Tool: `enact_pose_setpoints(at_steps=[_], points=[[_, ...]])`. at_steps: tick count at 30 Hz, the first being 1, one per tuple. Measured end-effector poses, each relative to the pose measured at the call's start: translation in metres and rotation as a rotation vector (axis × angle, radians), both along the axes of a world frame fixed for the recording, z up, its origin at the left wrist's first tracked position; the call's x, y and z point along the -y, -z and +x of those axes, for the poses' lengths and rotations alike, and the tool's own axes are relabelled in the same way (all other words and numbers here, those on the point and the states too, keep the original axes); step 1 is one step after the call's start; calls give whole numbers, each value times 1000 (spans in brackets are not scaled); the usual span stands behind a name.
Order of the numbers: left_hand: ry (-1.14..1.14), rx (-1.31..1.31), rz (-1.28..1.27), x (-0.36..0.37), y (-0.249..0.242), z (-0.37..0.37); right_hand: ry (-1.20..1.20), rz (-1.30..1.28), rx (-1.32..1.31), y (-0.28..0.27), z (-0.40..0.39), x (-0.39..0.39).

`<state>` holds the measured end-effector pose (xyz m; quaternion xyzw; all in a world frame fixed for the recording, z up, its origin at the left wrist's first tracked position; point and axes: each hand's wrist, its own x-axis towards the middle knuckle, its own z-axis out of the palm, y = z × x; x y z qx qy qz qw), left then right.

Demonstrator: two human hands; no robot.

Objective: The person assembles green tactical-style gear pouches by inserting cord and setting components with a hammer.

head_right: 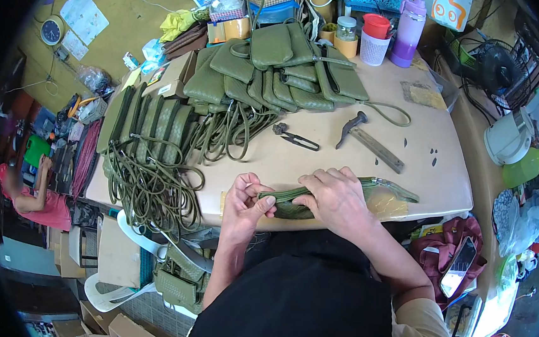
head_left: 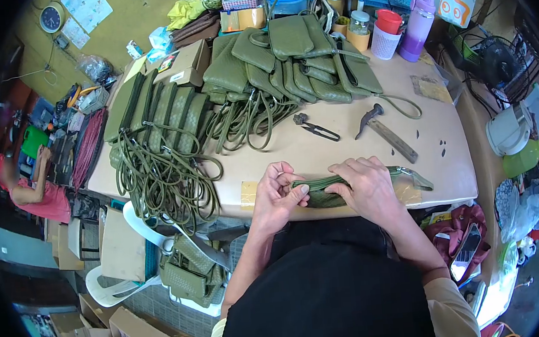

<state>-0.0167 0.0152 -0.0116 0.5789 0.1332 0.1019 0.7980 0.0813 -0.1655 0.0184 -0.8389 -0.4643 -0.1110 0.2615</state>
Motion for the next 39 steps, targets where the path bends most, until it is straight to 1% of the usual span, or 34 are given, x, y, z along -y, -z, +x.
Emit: enact_pose_setpoints(at_steps=[2,3,5,6,8,9,10,12,13,14,16,17,18,19,20,21,22,24,25,27,28,29,30,31,33,34,36,37,38,39], points=[[16,51,-15,1,-3,-1,-55,-28,-86,-7,1,3],[17,51,-14,1,-2,-1,-55,-28,-86,-9,4,4],[-9,180,-23,4,1,-1,-102,-65,-136,-12,9,6],[-7,181,-20,6,1,-1,-100,-62,-134,-11,8,5],[-117,314,497,10,-1,-1,46,204,308,-8,6,2],[-138,266,583,11,-6,-2,41,275,421,-3,10,2],[-133,266,581,10,-2,2,46,273,421,8,13,4],[-169,262,932,7,24,16,31,175,348,41,22,8],[-81,98,740,5,49,18,24,1,209,59,24,14],[-80,99,739,5,55,20,26,0,209,66,23,16],[-52,66,928,5,63,21,69,-90,-3,76,19,20],[-63,60,977,6,62,23,67,-102,-16,76,17,23],[-62,57,973,6,61,24,58,-130,-95,73,20,22],[-33,-32,930,5,60,27,49,-154,-168,68,26,20],[-3,-118,887,4,59,30,51,-152,-163,56,35,17],[28,-153,797,0,63,33,-6,-117,-415,38,45,13],[34,-150,799,-2,65,35,-62,-77,-669,28,55,8],[81,-206,540,-4,68,38,52,-40,-354,28,74,-12],[86,-205,542,-4,69,39,125,-25,-185,35,86,-20],[72,-198,620,-4,73,39,230,-156,-133,50,123,-35],[77,-200,622,-4,75,38,233,-155,-136,56,137,-42],[82,-208,609,-4,77,39,219,-135,-193,61,152,-49],[89,-217,595,-5,79,39,206,-116,-252,61,159,-55],[95,-217,595,-5,83,38,211,-116,-254,65,162,-60],[37,-151,590,-4,88,40,43,14,-391,63,163,-79],[37,-152,585,-4,89,41,43,10,-392,68,158,-88],[72,-188,560,-6,85,40,-119,-52,-200,90,144,-107],[66,-194,559,-6,84,38,-44,-8,-55,100,141,-114],[107,-214,533,-7,82,38,-50,-5,-57,98,143,-115],[148,-231,507,-9,80,39,-34,45,-244,89,148,-114]])
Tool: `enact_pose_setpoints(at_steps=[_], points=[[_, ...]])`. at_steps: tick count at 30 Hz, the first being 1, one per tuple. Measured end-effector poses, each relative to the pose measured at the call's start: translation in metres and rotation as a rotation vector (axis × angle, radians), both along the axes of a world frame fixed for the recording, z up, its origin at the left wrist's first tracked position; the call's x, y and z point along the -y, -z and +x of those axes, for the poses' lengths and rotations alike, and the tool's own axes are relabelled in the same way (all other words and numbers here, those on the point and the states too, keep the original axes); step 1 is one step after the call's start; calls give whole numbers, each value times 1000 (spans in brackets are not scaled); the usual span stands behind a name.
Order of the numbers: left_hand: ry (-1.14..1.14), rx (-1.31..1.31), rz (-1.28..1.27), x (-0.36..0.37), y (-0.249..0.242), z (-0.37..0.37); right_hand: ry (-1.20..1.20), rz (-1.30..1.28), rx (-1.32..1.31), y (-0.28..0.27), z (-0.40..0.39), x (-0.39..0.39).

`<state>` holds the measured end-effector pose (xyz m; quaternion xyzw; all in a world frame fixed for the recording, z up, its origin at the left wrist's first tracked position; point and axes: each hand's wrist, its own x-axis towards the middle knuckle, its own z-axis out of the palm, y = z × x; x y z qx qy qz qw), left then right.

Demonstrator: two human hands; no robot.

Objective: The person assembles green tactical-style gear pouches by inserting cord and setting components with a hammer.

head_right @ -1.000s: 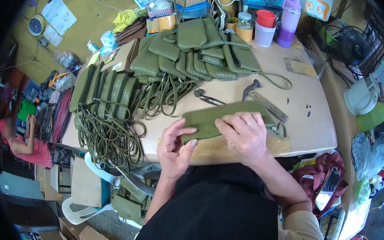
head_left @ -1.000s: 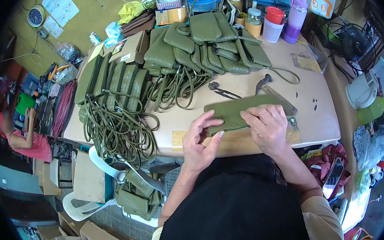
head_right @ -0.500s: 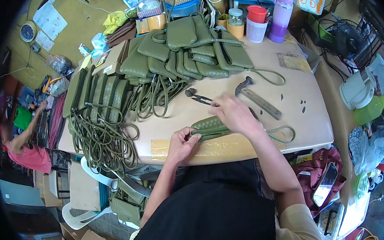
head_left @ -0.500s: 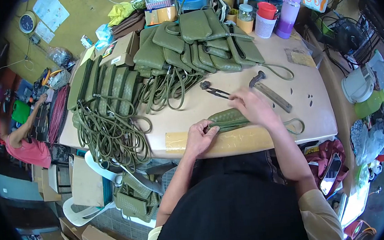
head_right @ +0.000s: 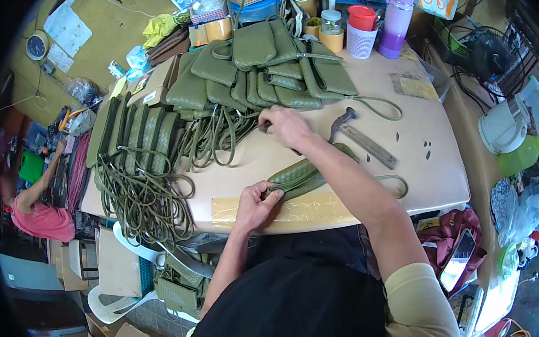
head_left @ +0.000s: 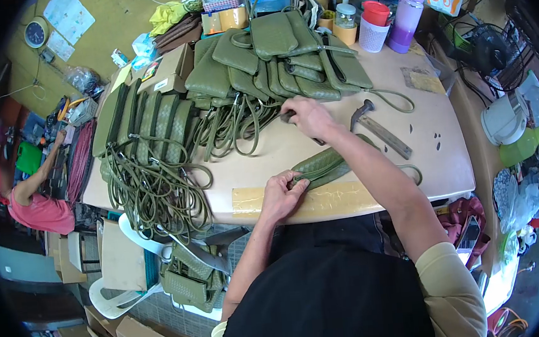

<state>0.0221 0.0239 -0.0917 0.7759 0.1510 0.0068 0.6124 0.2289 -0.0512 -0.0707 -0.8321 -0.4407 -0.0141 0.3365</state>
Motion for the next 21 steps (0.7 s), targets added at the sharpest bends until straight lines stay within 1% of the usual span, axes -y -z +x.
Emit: enact_pose_setpoints(at_steps=[1,2,3,5,6,8,9,11,12,14,17,18,19,21], points=[[-7,2,1,0,-1,0,16,41,-188,-8,4,2],[-10,14,-20,1,-1,0,94,107,-120,-24,-3,9],[-9,25,-44,2,-1,-1,90,103,-123,-28,-2,17],[-2,24,-32,4,-8,-1,-72,262,-489,-32,4,38],[11,25,-14,4,-12,-1,-70,263,-492,-35,-2,48],[48,2,33,-1,-16,0,-196,376,-961,-41,-27,70],[79,-24,75,-2,-17,0,-196,375,-961,-43,-40,80],[89,-13,63,-3,-17,2,-164,246,-1079,-43,-63,96],[102,-4,53,-3,-17,1,-163,246,-1084,-35,-69,100],[111,-29,39,-5,-13,1,-267,165,-752,-20,-76,101],[103,-31,8,-4,-12,2,-318,227,-796,-26,-89,86],[86,-13,-8,-4,-14,1,-336,230,-603,-29,-96,78],[85,-15,-7,-1,-16,0,-337,231,-606,-30,-99,73],[40,113,4,4,-19,-1,-353,92,-229,-31,-102,66]])
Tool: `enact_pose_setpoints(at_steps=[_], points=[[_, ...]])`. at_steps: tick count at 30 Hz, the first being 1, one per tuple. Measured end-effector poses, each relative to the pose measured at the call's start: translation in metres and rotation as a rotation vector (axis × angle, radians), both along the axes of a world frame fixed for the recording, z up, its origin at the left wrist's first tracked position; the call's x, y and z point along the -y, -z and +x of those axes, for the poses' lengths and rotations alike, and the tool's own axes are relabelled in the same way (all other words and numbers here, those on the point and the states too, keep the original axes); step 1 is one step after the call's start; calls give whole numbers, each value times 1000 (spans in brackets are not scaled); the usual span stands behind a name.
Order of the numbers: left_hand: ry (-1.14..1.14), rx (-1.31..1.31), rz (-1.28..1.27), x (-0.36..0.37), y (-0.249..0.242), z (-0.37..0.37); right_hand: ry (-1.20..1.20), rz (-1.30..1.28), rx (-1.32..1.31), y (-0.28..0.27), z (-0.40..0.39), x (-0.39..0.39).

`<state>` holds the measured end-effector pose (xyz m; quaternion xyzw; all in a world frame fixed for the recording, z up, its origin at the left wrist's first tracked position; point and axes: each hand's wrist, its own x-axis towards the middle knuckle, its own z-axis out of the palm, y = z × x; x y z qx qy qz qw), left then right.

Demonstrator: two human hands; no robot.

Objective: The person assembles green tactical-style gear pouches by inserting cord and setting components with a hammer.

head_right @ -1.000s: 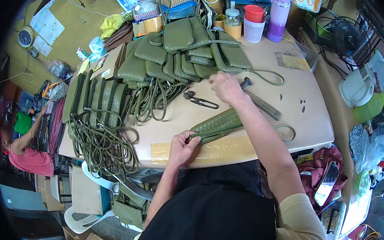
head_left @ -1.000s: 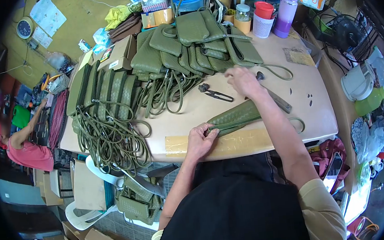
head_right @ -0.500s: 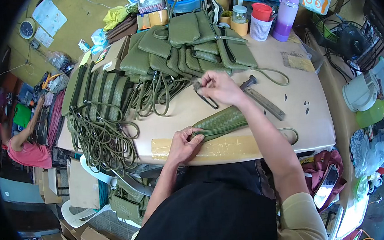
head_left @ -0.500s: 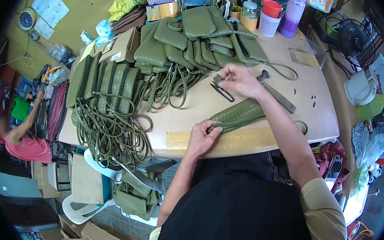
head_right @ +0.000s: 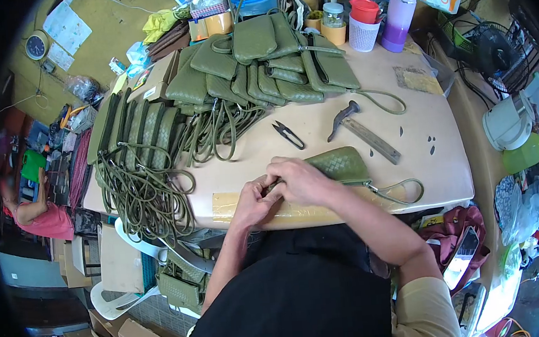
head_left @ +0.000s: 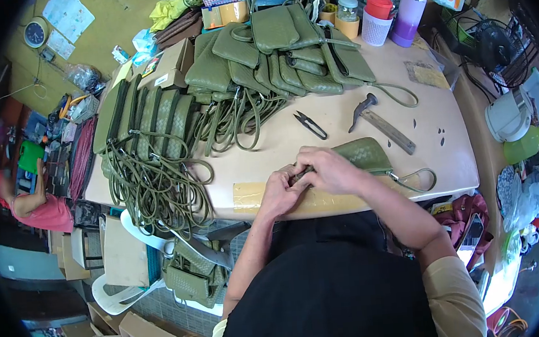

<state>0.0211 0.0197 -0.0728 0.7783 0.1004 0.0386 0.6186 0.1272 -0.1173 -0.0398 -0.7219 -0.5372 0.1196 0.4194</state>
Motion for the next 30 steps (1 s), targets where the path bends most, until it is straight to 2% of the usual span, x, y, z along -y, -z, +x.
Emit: enact_pose_setpoints(at_steps=[2,4,5,6,8,10,13,16,17,18,20,22,24,25,26,28,29,30], points=[[18,11,81,-3,5,-3,30,-69,-2,-3,12,9],[34,35,156,-5,10,1,195,-332,-58,-10,28,21],[21,-20,120,-5,11,-1,239,-227,-79,-10,34,24],[6,-67,85,-5,11,0,243,-230,-78,-9,30,21],[-4,-93,42,-1,2,-1,16,105,-88,-6,12,5],[-7,-130,13,-1,0,-4,-3,32,-57,5,0,-2],[21,-61,201,-3,12,-3,93,-243,-150,-4,17,15],[8,-102,141,-3,11,-2,116,-166,-88,-23,17,15],[8,-100,143,-2,12,-2,70,-45,-204,-13,13,4],[-21,-46,70,0,12,-4,71,-45,-206,-8,9,1],[-48,11,-1,0,11,-3,3,-137,-140,-3,5,-2],[19,-119,215,-3,7,-3,-20,-114,-109,1,15,17],[12,-130,193,-3,4,-1,-9,-218,183,-3,28,33],[8,-150,174,-3,3,-1,88,-348,-1,-7,33,37],[10,-151,172,-3,4,-1,89,-349,-2,-5,28,32],[-19,-85,199,-1,9,-2,0,45,-87,-1,7,8],[-20,-89,199,-1,13,-2,39,-103,-159,0,-8,-3],[-12,-79,192,-3,16,-3,38,-99,-165,1,-6,-1]])
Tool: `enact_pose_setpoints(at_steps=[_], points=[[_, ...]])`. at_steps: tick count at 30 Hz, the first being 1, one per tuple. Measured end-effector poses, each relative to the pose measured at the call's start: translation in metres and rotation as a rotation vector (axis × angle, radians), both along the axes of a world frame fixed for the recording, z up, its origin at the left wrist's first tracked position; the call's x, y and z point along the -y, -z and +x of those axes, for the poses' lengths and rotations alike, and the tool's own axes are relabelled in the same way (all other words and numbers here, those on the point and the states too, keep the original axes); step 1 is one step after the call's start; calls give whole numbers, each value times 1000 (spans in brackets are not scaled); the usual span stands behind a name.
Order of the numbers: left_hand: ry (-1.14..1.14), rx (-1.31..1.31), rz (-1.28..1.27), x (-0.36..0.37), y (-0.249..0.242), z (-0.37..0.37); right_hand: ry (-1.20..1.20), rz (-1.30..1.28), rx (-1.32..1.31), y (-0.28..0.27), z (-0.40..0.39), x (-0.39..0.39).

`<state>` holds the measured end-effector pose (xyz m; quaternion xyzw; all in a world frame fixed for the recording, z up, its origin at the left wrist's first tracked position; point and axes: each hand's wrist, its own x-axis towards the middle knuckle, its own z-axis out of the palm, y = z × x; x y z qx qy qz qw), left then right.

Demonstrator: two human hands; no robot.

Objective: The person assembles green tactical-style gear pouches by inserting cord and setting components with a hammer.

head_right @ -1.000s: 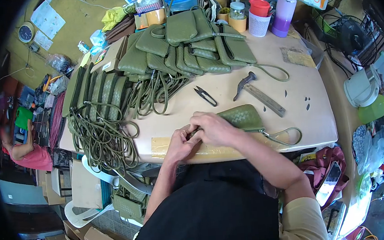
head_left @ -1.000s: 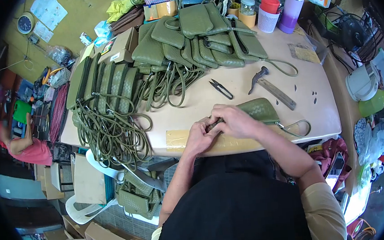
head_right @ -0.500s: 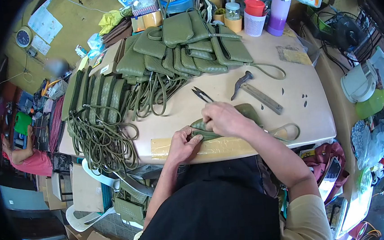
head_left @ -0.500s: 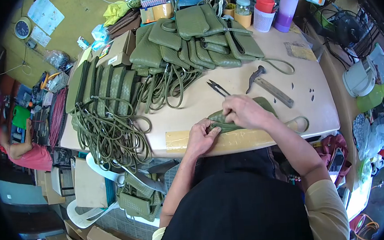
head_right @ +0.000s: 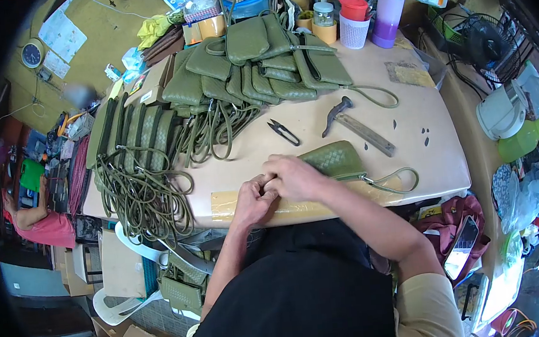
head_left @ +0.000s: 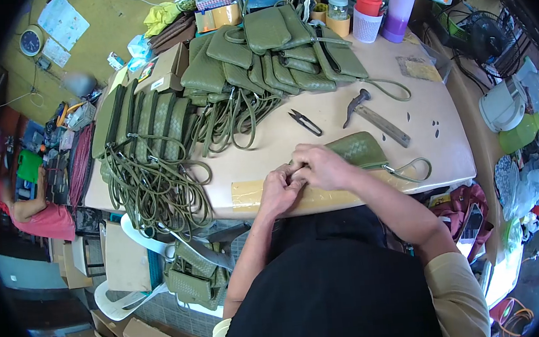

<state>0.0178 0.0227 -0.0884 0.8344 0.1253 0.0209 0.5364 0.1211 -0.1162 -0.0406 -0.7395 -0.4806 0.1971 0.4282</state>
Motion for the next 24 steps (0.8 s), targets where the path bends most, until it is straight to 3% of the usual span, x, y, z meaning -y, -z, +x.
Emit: enact_pose_setpoints(at_steps=[6,8,9,11,14,16,18,20,22,24], points=[[-8,-72,-8,4,-4,-2,71,-72,116,-19,25,23],[-19,157,-101,3,10,-1,-55,53,-39,3,3,-5],[-20,155,-101,1,10,-1,-66,59,2,6,12,-2],[18,62,27,0,3,-2,-79,63,43,10,27,9],[31,14,112,3,-16,-1,82,-121,241,4,33,14],[-8,28,41,5,-8,-2,-77,63,-12,-10,8,4],[-44,42,-16,3,0,-3,-70,29,-27,2,9,2],[-19,125,45,4,0,-1,-10,-144,222,1,31,16],[-7,60,86,6,-13,-3,4,-97,201,6,35,19],[1,-6,123,8,-17,-2,4,132,-31,-18,15,8]])
